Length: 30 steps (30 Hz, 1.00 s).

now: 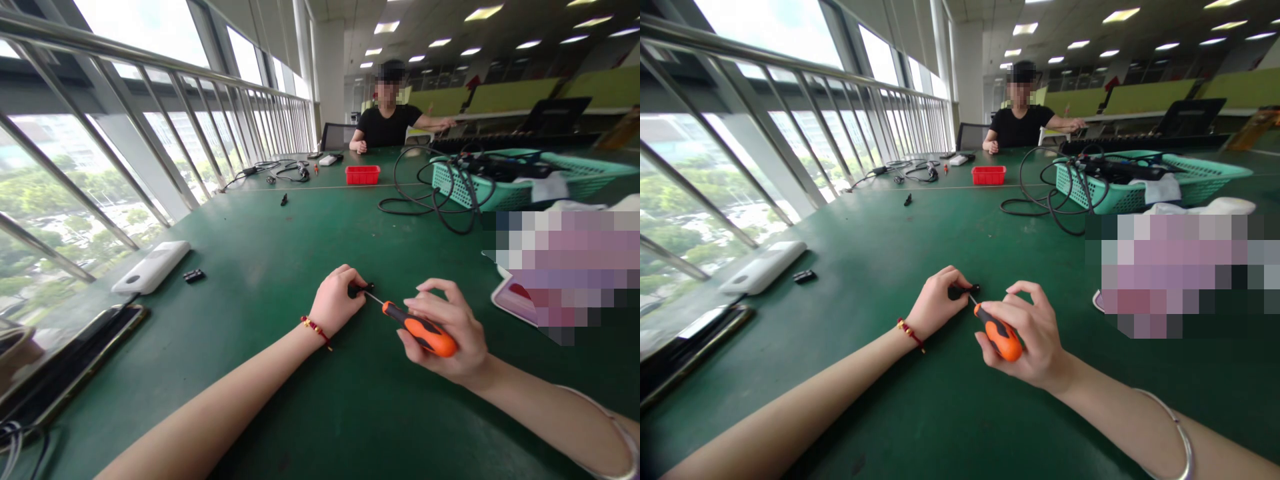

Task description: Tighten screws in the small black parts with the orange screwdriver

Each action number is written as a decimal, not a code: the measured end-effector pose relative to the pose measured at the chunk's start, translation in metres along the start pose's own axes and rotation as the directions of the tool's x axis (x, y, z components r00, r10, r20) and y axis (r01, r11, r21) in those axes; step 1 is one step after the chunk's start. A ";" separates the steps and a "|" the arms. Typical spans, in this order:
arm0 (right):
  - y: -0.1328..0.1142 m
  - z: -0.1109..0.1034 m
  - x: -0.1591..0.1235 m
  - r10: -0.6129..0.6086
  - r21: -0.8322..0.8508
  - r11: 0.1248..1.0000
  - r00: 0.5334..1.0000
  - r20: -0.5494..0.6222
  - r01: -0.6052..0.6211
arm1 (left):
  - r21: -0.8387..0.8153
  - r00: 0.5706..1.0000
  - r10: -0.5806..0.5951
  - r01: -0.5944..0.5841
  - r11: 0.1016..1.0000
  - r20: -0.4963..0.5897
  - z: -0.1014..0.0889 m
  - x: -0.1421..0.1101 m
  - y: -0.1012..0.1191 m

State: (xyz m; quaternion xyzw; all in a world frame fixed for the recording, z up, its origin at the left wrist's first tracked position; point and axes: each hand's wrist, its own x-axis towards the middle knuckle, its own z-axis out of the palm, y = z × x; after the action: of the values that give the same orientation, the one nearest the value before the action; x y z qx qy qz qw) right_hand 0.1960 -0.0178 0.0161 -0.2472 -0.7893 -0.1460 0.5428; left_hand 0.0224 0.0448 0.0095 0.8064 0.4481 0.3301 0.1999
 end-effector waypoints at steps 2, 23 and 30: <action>0.000 0.000 0.001 0.048 0.008 0.999 0.999 -0.004 -0.048 | -0.033 1.000 -0.008 0.008 0.999 0.008 0.000 0.001 -0.002; -0.003 -0.001 0.004 -0.015 0.011 1.000 0.999 0.043 0.015 | -0.051 1.000 -0.027 0.027 0.998 0.002 0.000 0.001 -0.003; -0.001 0.000 0.002 0.007 0.035 0.999 1.000 0.017 -0.008 | -0.015 1.000 0.012 -0.012 1.000 -0.001 0.001 0.001 -0.004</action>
State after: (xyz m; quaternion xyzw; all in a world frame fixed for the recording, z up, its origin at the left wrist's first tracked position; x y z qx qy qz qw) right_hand 0.1953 -0.0183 0.0181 -0.2418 -0.7952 -0.1280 0.5411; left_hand 0.0210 0.0473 0.0070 0.8073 0.4409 0.3349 0.2041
